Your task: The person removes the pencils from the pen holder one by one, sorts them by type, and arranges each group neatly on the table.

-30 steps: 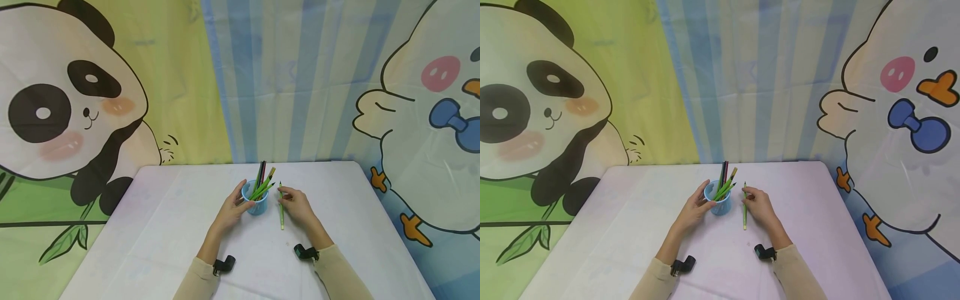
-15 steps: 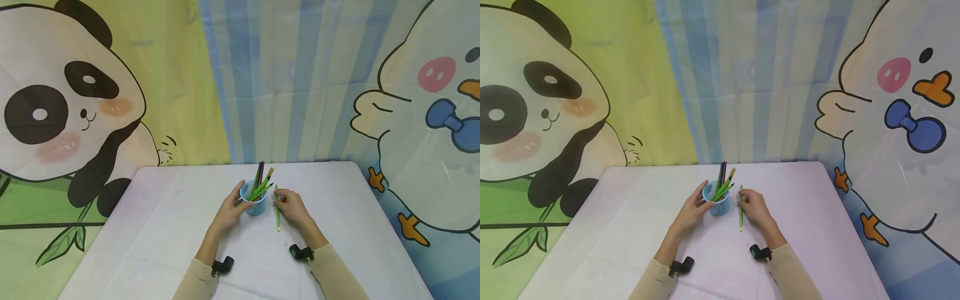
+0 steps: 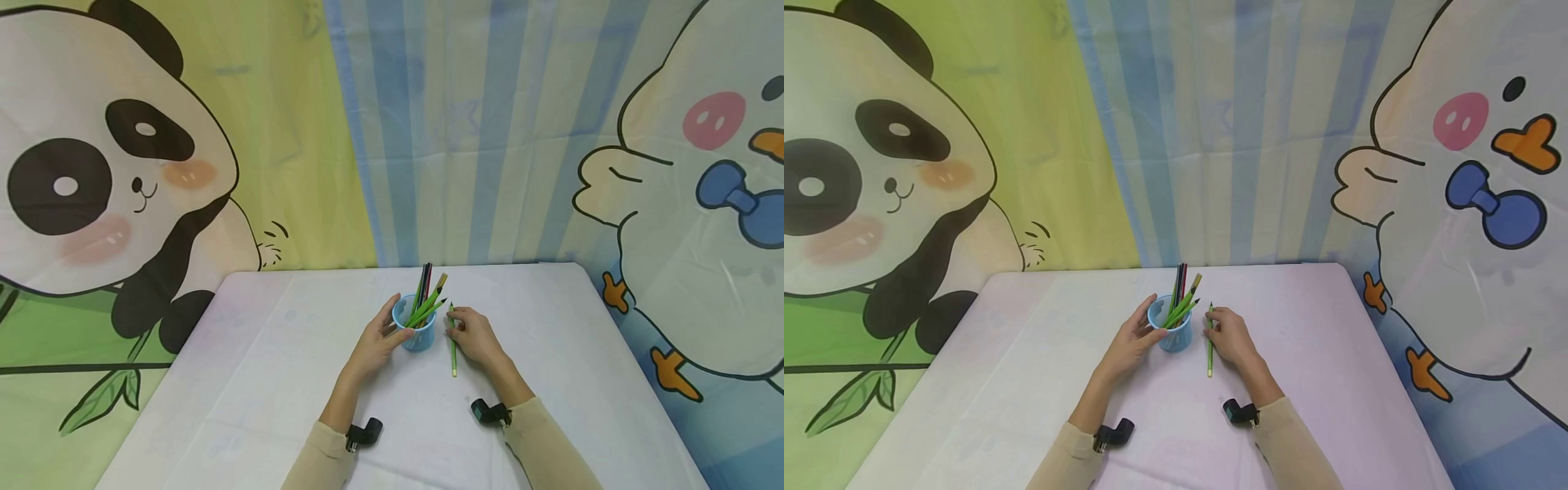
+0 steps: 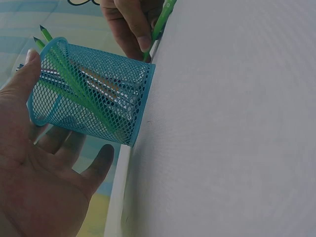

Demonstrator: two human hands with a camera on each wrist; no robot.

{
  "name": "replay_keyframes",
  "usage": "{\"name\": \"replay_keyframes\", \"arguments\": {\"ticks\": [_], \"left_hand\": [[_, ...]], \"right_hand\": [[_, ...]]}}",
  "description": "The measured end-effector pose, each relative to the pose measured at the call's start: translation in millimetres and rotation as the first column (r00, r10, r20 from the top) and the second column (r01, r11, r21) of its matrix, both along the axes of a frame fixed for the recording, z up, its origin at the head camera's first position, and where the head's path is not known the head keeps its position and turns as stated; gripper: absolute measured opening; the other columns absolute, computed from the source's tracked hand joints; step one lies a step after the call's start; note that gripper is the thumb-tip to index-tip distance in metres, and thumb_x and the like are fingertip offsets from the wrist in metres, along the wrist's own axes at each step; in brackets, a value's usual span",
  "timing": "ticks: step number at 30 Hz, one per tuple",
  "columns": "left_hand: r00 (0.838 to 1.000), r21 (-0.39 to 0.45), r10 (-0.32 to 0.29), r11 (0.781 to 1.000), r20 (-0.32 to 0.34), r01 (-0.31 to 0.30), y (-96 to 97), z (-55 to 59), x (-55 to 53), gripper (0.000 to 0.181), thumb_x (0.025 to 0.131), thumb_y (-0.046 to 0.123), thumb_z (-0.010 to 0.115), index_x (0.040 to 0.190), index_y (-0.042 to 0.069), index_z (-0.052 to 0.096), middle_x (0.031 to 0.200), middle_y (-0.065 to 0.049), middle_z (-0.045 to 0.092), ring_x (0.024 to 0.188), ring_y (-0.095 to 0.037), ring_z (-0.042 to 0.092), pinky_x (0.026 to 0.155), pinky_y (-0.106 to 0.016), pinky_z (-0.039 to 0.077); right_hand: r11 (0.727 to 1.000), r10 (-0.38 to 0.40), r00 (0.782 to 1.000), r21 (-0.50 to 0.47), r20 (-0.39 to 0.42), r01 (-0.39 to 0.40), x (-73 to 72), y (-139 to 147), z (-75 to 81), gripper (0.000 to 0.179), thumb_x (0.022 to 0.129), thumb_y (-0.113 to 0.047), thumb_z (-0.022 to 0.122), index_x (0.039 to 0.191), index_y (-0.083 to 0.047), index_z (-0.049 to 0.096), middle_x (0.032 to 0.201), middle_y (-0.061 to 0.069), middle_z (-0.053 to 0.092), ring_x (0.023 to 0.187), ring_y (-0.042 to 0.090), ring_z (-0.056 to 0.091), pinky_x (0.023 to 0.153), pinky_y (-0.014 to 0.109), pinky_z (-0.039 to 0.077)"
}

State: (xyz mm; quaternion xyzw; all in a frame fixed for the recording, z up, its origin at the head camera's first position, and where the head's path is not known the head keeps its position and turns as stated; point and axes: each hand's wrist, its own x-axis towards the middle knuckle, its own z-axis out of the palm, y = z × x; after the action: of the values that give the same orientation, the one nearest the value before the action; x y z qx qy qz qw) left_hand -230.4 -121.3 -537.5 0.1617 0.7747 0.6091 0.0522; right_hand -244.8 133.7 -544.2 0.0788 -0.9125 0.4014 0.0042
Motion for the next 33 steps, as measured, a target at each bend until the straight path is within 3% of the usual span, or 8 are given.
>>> {"name": "replay_keyframes", "arguments": {"ticks": [12,20,23,28,33], "left_hand": [[1.0,0.001,-0.006,1.0,-0.029,0.006,-0.2,-0.3,0.0,0.082,0.095,0.041,0.076,0.163,0.041,0.029,0.164,0.001,0.044,0.148,-0.032,0.048,0.121,-0.053,0.04],[0.999,0.005,-0.013,1.0,-0.032,0.013,-0.3,-0.7,-0.8,0.085,0.096,0.039,0.075,0.166,0.027,0.028,0.163,-0.001,0.045,0.146,-0.034,0.049,0.119,-0.055,0.041],[0.999,0.007,-0.014,1.0,-0.037,0.014,-0.7,-1.6,-1.4,0.084,0.096,0.038,0.075,0.166,0.028,0.028,0.163,-0.001,0.046,0.146,-0.033,0.049,0.12,-0.055,0.041],[0.999,0.013,-0.02,1.0,-0.038,0.021,-1.4,-2.3,-1.3,0.083,0.096,0.037,0.075,0.165,0.032,0.028,0.163,0.0,0.045,0.147,-0.031,0.049,0.12,-0.054,0.04],[0.999,0.019,-0.025,1.0,-0.034,0.025,-1.4,-2.7,-1.0,0.083,0.096,0.037,0.075,0.165,0.033,0.028,0.164,-0.003,0.044,0.146,-0.033,0.05,0.12,-0.055,0.041]], "right_hand": [[1.0,0.024,0.999,0.021,-0.04,-0.023,-0.1,-0.3,-1.4,0.041,0.093,-0.008,0.078,0.131,0.003,0.069,0.146,0.022,0.058,0.089,0.019,0.061,0.082,0.037,0.052],[1.0,0.003,1.0,0.007,-0.022,-0.003,0.7,-0.5,-0.2,0.043,0.093,-0.011,0.078,0.133,0.003,0.068,0.147,0.021,0.057,0.09,0.019,0.06,0.082,0.037,0.052],[1.0,-0.001,1.0,-0.004,-0.022,0.001,1.8,-0.3,1.2,0.044,0.093,-0.011,0.078,0.133,0.003,0.068,0.148,0.02,0.057,0.091,0.02,0.061,0.083,0.038,0.052],[0.999,-0.018,0.998,-0.05,-0.064,0.015,4.1,1.4,4.2,0.042,0.095,-0.011,0.077,0.134,0.002,0.067,0.147,0.02,0.058,0.097,0.022,0.068,0.085,0.041,0.058],[0.98,-0.079,0.984,-0.192,-0.16,0.047,5.7,3.3,10.7,0.038,0.096,-0.009,0.075,0.133,-0.003,0.068,0.138,0.011,0.066,0.101,0.026,0.07,0.085,0.042,0.06]]}}
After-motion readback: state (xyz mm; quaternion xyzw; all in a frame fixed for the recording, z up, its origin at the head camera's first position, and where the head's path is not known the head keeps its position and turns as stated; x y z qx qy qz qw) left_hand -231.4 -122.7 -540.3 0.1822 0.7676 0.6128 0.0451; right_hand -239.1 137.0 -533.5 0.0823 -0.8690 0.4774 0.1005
